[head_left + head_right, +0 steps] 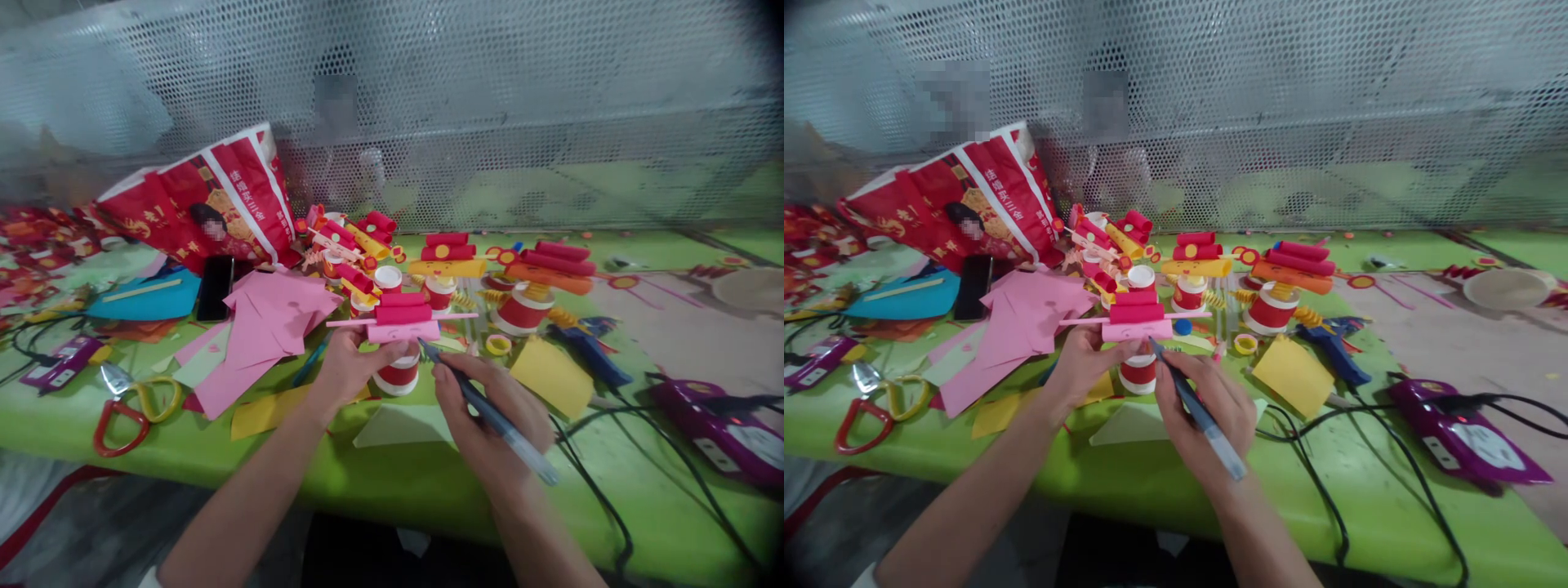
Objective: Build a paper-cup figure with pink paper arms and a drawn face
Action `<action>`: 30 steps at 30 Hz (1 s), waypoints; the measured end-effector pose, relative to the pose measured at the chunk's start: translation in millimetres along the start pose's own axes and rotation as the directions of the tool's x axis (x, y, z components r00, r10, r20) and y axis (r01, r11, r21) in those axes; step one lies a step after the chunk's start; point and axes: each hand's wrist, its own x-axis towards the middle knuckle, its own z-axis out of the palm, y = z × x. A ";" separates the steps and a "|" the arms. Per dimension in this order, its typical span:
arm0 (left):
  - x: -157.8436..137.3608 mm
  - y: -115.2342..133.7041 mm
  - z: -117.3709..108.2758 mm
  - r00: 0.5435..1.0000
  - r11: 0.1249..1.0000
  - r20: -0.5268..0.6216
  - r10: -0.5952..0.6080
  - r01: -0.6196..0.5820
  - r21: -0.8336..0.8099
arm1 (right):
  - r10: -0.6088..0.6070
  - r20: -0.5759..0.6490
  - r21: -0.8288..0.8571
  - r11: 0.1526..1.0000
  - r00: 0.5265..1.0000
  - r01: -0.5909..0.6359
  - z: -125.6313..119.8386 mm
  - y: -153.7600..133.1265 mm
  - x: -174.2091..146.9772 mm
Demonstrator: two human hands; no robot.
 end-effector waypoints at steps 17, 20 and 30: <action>-0.7 1.9 2.1 1.000 0.998 0.022 0.008 -0.007 -0.056 | 0.034 0.021 0.040 0.999 0.999 -0.034 3.5 -1.1 0.3; -1.1 2.4 2.5 0.999 0.998 0.030 0.015 -0.014 -0.058 | 0.053 0.031 0.024 0.998 0.998 -0.053 3.1 -1.3 -0.6; -1.5 3.3 1.4 0.998 0.997 0.052 0.037 -0.033 -0.069 | 0.044 0.031 0.049 0.998 0.999 -0.045 4.4 -0.5 -0.3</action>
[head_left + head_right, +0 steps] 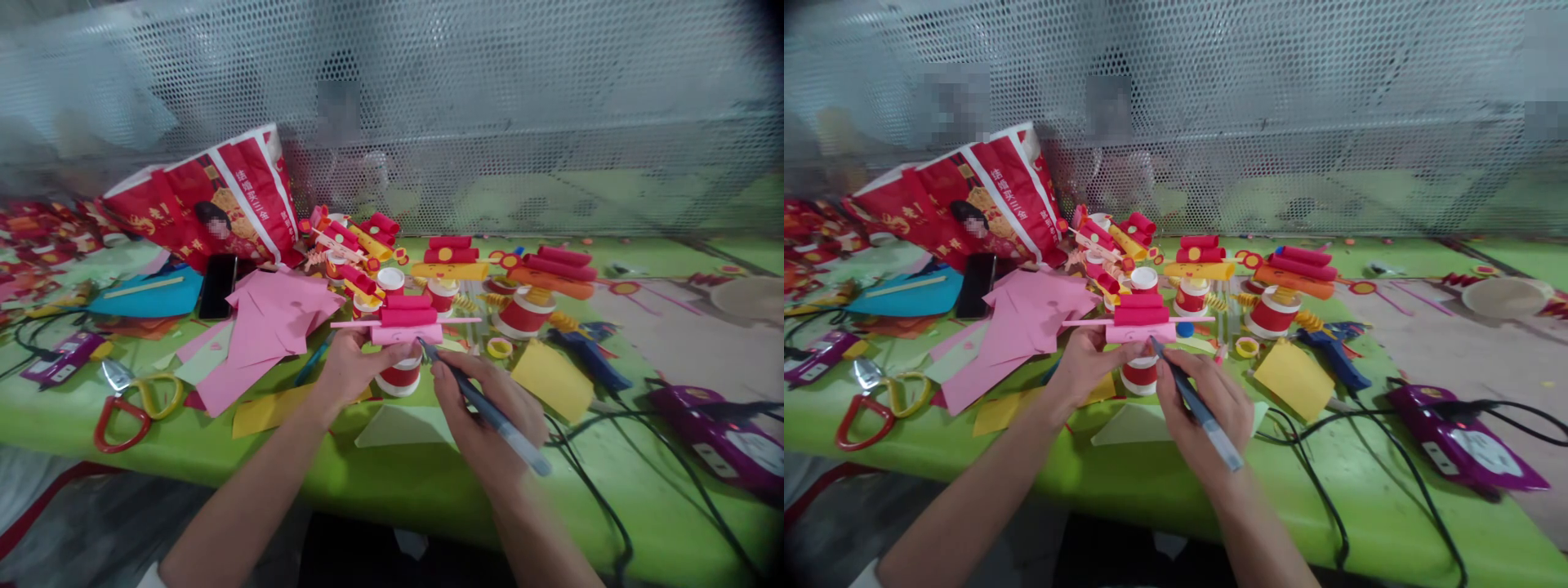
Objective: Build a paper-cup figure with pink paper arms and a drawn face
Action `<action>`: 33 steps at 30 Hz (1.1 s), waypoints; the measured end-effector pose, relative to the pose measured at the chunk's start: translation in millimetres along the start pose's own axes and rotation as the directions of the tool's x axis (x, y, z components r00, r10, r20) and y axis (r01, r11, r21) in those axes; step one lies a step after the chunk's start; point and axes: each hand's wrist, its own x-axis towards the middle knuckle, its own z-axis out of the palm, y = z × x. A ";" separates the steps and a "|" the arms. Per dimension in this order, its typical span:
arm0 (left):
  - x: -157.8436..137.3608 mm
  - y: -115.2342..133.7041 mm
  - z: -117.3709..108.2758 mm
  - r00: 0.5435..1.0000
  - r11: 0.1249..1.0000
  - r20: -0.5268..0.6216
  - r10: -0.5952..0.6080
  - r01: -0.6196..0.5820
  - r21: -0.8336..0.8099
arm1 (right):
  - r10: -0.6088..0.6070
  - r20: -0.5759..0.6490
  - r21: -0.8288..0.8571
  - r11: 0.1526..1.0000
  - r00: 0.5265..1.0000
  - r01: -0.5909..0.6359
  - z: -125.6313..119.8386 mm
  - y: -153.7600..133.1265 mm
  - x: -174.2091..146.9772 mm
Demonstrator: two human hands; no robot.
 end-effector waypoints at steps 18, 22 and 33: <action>0.0 3.6 3.1 1.000 1.000 -0.016 0.001 -0.001 -0.003 | 0.006 0.004 -0.028 1.000 1.000 -0.006 -0.8 1.2 -1.3; -0.7 3.2 2.4 1.000 1.000 -0.025 -0.018 0.018 -0.012 | 0.002 0.001 -0.022 1.000 1.000 -0.002 -0.7 1.1 -1.2; -1.2 3.5 2.1 0.999 0.999 -0.025 -0.035 0.034 -0.020 | -0.015 -0.006 -0.047 0.999 1.000 0.015 0.1 -0.1 0.5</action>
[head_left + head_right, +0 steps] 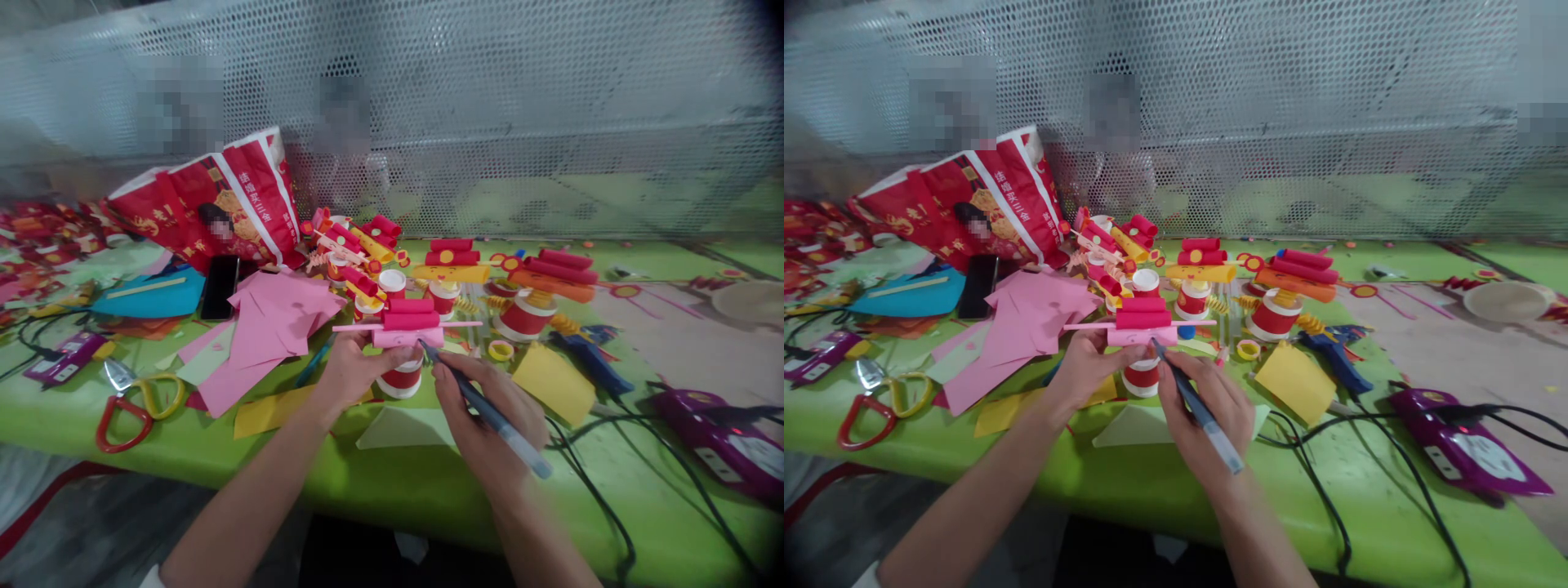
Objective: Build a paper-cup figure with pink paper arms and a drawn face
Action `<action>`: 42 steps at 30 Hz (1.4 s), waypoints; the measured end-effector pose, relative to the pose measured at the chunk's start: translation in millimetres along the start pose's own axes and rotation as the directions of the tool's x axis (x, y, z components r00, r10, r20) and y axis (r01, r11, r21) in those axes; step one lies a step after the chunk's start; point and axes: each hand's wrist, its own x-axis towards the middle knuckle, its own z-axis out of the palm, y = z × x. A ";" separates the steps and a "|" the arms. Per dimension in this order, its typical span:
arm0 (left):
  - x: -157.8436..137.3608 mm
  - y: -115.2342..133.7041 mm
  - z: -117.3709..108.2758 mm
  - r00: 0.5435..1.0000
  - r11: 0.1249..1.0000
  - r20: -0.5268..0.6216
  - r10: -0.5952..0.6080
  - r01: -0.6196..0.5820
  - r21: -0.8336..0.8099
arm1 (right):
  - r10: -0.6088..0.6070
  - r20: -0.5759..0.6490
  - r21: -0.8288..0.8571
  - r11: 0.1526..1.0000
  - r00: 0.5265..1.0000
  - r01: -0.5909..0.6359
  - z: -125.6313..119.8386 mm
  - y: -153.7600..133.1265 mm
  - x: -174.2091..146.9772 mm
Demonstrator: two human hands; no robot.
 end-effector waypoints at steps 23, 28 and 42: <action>-1.3 2.5 0.2 1.000 1.000 -0.009 0.007 -0.007 0.012 | -0.009 -0.014 0.028 1.000 1.000 0.010 1.8 0.7 -2.6; -1.0 1.2 -1.8 1.000 1.000 0.013 0.021 -0.021 0.004 | -0.023 -0.001 0.027 0.999 1.000 0.023 2.0 2.2 -3.3; -0.3 1.0 -1.5 1.000 1.000 0.001 0.022 -0.022 -0.011 | -0.021 -0.008 0.030 0.999 1.000 0.021 2.5 -1.2 -2.1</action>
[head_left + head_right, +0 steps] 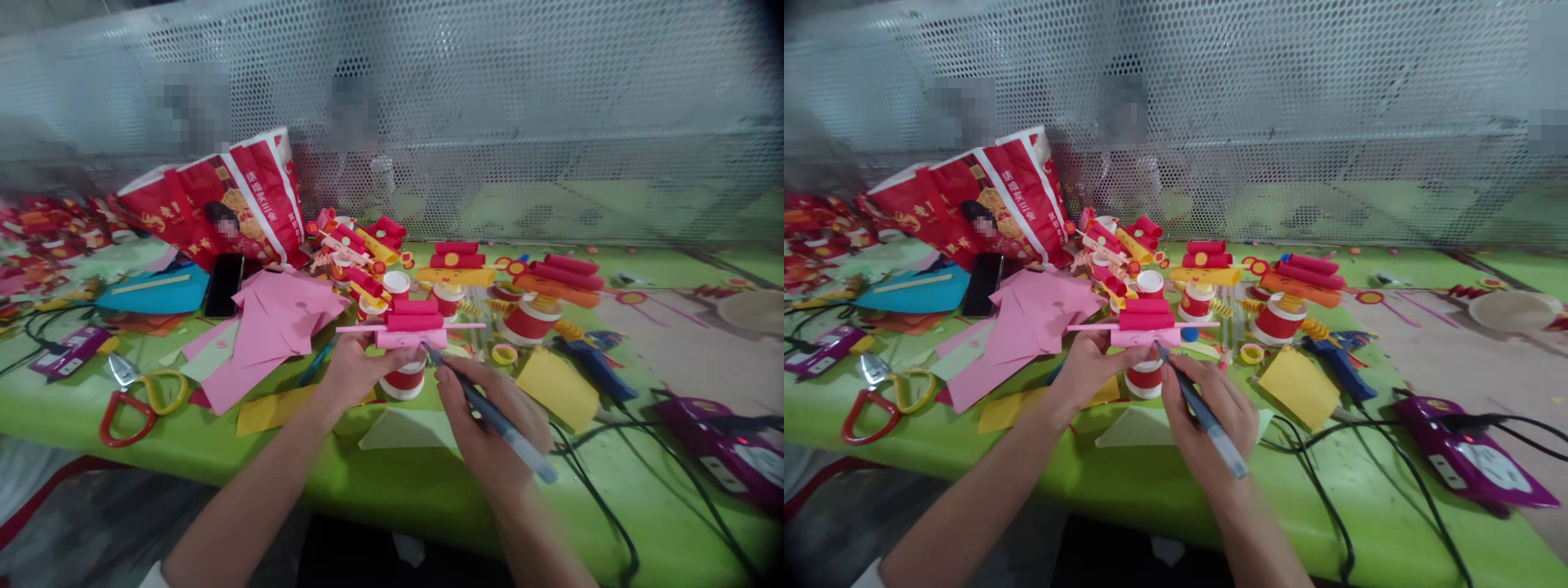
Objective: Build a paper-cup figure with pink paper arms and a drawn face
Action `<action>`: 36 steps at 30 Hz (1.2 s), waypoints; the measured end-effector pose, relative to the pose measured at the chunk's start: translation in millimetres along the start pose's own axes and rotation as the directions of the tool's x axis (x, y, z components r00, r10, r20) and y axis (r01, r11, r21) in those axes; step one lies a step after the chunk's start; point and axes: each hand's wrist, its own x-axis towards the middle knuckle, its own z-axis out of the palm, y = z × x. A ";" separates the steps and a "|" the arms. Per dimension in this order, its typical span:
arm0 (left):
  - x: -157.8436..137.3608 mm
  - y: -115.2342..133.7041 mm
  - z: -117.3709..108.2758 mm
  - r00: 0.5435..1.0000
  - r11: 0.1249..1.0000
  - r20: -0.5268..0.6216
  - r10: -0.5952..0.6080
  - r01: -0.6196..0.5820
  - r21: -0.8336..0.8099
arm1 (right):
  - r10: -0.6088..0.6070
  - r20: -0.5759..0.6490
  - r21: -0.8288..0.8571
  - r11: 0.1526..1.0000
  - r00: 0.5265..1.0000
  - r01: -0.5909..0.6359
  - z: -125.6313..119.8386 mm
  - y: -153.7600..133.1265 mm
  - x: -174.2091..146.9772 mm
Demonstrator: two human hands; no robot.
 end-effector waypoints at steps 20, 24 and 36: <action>-1.1 -0.6 0.7 1.000 1.000 0.008 0.006 -0.005 -0.010 | 0.011 0.000 0.007 1.000 1.000 -0.011 1.5 1.2 -0.8; -1.2 -0.9 -0.1 1.000 1.000 0.005 0.010 -0.010 0.004 | 0.004 -0.014 -0.001 1.000 1.000 -0.004 1.5 0.5 -0.5; -0.6 0.9 0.4 1.000 1.000 0.011 0.009 -0.009 0.007 | 0.066 -0.023 0.006 0.998 0.998 -0.066 0.0 -3.3 -1.2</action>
